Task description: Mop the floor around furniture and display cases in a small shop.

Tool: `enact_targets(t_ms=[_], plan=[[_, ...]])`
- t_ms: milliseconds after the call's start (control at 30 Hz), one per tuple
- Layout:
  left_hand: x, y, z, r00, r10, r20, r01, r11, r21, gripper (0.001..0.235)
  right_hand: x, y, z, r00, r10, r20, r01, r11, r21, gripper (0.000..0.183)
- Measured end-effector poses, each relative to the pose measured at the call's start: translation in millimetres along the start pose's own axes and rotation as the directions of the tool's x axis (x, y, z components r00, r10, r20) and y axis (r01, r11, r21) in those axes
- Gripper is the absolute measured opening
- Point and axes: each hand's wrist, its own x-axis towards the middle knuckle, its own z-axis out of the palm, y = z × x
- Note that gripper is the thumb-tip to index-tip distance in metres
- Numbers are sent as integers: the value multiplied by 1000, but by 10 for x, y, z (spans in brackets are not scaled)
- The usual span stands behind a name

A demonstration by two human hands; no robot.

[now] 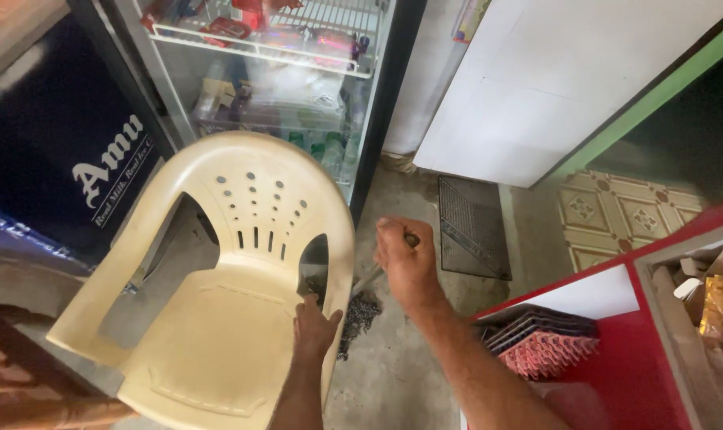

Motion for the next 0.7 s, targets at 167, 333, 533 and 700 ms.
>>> enact_targets(t_ms=[167,333,533,700], plan=[[261,178,137,998,63,-24,-63,998,-13,82,-49,16,-15,1000,4,14,-5,999,34,43],[559,110,389,995,-42,96,41,999,12,89,-48,-11,-27,995,-78,69,81,996,-44,46],[690,-375,813,999,-20,33,22,998,-60,95,-40,-19,-38,997,28,76,-29,999,13,40],[544,-303,653,989,-122,78,128,989,-74,86,-29,-53,0,994,-22,104,21,1000,18,38]])
